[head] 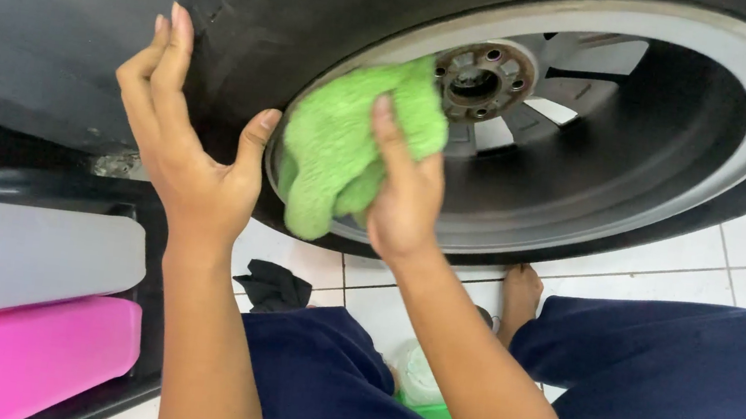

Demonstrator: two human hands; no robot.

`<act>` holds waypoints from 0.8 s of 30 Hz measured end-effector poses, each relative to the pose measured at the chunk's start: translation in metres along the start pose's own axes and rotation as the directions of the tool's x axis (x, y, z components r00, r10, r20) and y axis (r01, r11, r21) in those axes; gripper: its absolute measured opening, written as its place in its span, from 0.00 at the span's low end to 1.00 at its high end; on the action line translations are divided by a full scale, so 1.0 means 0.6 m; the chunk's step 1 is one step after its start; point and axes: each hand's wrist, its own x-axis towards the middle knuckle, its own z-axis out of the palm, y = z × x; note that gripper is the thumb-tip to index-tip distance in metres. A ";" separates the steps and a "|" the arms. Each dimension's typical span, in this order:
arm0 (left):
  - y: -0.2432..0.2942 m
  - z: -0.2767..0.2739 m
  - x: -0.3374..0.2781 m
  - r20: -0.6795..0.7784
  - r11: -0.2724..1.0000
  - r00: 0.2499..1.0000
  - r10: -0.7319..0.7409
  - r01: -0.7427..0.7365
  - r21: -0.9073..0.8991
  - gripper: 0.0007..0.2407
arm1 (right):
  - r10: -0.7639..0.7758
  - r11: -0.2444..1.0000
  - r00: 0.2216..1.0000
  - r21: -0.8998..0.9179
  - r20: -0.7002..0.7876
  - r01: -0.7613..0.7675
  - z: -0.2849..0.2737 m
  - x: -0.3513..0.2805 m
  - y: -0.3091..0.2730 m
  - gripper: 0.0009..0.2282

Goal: The person sits on the floor and wipes a car wheel with a green cloth. They clean the inner rim and spokes, moving the cloth around the wheel surface while holding the tire with the other hand.

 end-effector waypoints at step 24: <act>-0.005 0.006 -0.002 0.000 1.000 1.000 -0.022 0.022 0.009 0.26 | 0.180 0.983 0.975 0.003 0.132 -0.182 -0.027 -0.010 0.050 0.14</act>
